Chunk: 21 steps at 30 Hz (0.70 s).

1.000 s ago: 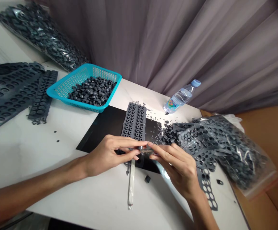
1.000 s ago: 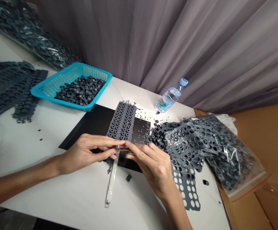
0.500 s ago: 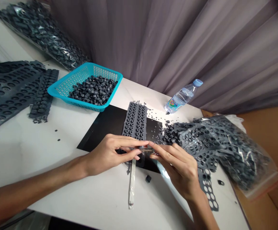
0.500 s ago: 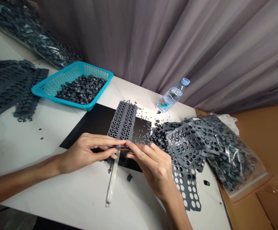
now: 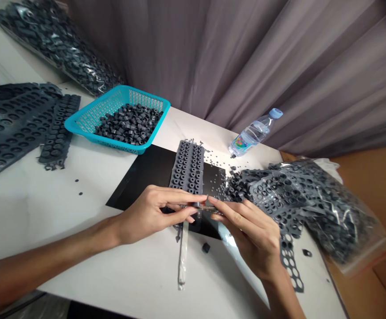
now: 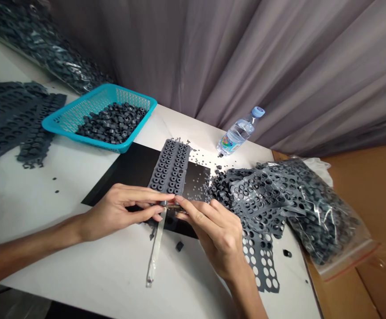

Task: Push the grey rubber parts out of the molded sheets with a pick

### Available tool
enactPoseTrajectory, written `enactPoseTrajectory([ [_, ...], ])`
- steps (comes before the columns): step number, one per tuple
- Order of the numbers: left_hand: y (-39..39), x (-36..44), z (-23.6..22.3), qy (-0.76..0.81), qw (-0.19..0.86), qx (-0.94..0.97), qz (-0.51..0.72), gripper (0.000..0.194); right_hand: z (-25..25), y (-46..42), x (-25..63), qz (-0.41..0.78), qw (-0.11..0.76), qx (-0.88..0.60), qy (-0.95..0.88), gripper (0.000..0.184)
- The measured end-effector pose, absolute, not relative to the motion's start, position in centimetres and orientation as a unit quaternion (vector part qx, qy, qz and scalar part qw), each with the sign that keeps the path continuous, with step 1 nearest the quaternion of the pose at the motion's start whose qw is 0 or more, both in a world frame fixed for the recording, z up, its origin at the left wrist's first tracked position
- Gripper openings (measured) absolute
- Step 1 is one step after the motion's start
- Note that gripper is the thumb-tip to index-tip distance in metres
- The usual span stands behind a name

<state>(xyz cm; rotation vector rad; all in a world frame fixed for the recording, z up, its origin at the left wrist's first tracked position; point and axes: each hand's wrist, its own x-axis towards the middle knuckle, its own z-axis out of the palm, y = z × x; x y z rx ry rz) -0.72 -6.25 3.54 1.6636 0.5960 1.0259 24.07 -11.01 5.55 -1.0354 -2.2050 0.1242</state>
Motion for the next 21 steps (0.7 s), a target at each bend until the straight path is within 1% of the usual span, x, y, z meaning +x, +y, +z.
enactPoseTrajectory([
  [5, -6.2, -0.8, 3.34, 0.25, 0.508, 0.708, 0.423, 0.035, 5.84, -10.97, 24.9, 0.028, 0.347, -0.418, -0.839, 0.057],
  [13, -6.14, -0.62, 3.37, 0.245, 0.516, 0.701, 0.428, 0.035, 5.64, -10.69, 24.46, 0.059, 0.321, -0.406, -0.853, 0.053],
  [21, -6.19, -0.66, 3.63, 0.24, 0.523, 0.695, 0.43, 0.037, 5.48, -10.72, 24.15, 0.07, 0.32, -0.399, -0.856, 0.052],
])
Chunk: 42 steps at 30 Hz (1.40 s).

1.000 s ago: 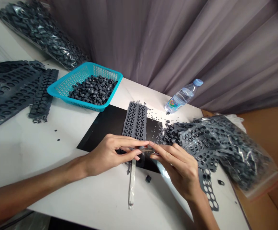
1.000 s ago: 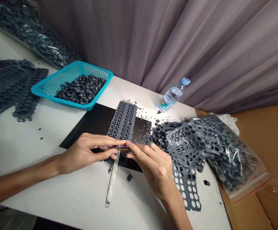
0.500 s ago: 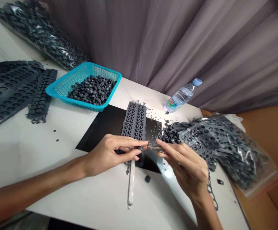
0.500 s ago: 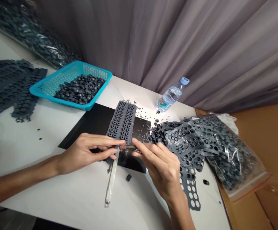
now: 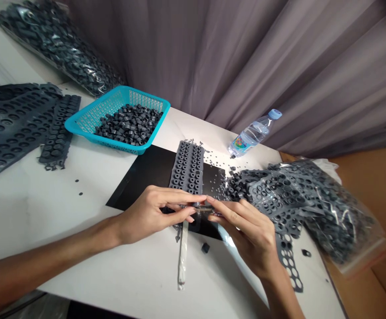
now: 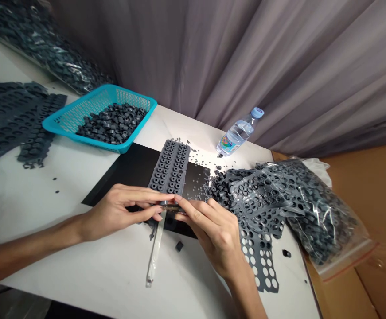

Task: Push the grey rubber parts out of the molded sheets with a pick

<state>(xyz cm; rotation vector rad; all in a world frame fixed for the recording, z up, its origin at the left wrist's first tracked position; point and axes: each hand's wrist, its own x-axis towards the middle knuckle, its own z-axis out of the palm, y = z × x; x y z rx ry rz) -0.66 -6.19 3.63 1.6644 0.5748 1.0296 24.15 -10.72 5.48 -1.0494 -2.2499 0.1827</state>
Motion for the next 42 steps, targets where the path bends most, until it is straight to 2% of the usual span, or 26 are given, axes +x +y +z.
enactPoseTrajectory([
  [25, -6.24, -0.63, 3.65, 0.244, 0.527, 0.697, 0.422, 0.037, 5.35, -10.83, 24.18, 0.067, 0.325, -0.397, -0.856, 0.056],
  [34, -6.24, -0.83, 3.3, 0.268, 0.629, 0.625, 0.376, 0.037, 5.23, -10.73, 24.55, 0.038, 0.328, -0.405, -0.852, 0.055],
  [42, -6.27, -0.85, 3.21, 0.27, 0.628, 0.629, 0.37, 0.035, 5.21, -10.73, 24.4, 0.043, 0.325, -0.401, -0.856, 0.055],
])
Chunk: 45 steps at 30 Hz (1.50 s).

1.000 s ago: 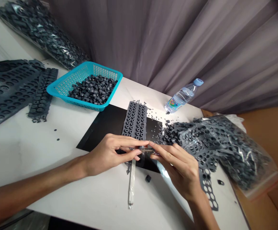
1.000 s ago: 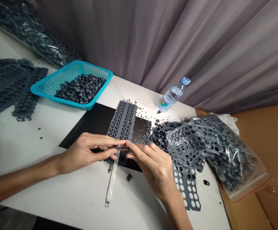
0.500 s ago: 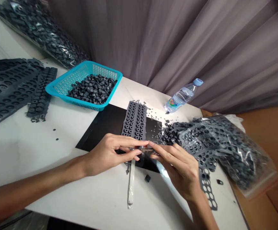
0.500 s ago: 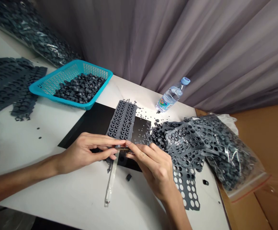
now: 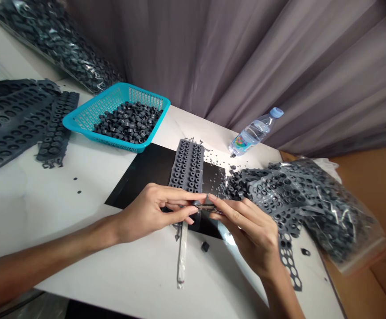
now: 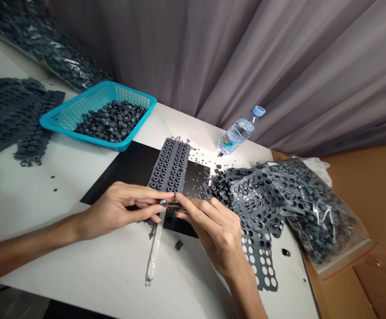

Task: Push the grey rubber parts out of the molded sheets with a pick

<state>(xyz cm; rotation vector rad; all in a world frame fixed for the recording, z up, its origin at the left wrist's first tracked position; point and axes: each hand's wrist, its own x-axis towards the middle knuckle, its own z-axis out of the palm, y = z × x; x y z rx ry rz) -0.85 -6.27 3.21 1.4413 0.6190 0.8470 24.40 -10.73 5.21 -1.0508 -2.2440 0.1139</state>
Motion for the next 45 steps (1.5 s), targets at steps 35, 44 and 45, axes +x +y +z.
enactPoseTrajectory([
  [35, -6.34, -0.79, 3.23, 0.282, 0.621, 0.638, 0.358, 0.037, 5.68, -10.93, 23.96, 0.022, 0.324, -0.4, -0.857, 0.052],
  [44, -6.29, -0.77, 3.25, 0.275, 0.583, 0.658, 0.39, 0.035, 5.75, -10.88, 24.5, 0.021, 0.337, -0.405, -0.85, 0.06],
  [45, -6.28, -0.76, 3.34, 0.272, 0.576, 0.662, 0.395, 0.034, 5.77, -10.87, 24.53, 0.022, 0.337, -0.404, -0.85, 0.06],
])
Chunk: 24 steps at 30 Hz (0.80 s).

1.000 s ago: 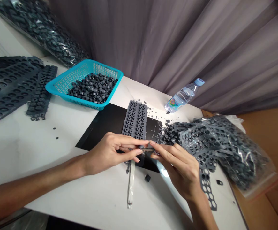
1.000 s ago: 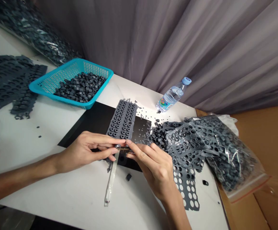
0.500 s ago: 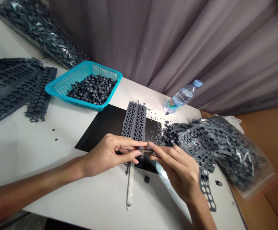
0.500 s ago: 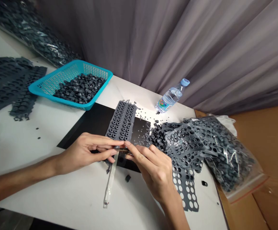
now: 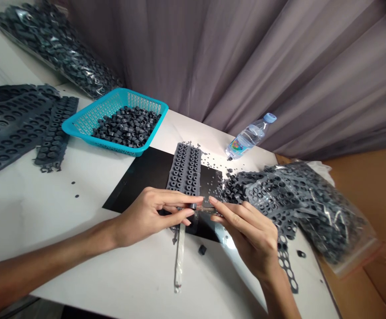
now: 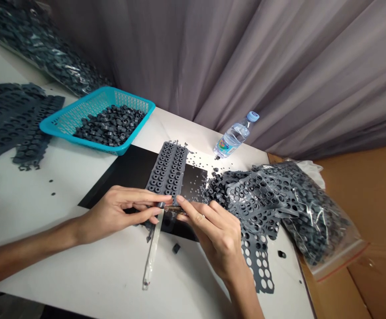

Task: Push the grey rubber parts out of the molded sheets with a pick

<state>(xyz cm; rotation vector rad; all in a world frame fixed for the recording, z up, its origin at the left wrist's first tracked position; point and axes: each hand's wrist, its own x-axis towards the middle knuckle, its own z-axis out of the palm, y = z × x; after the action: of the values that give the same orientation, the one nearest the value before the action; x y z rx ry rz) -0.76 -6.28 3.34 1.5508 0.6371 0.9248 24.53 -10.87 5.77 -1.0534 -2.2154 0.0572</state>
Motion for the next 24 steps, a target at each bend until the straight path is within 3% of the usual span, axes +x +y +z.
enactPoseTrajectory([
  [15, -6.24, -0.68, 4.04, 0.259, 0.503, 0.699, 0.438, 0.033, 5.83, -10.88, 24.51, 0.008, 0.334, -0.401, -0.853, 0.059],
  [24, -6.19, -0.87, 3.93, 0.25, 0.513, 0.697, 0.434, 0.035, 5.74, -10.97, 23.97, 0.006, 0.333, -0.398, -0.855, 0.06],
])
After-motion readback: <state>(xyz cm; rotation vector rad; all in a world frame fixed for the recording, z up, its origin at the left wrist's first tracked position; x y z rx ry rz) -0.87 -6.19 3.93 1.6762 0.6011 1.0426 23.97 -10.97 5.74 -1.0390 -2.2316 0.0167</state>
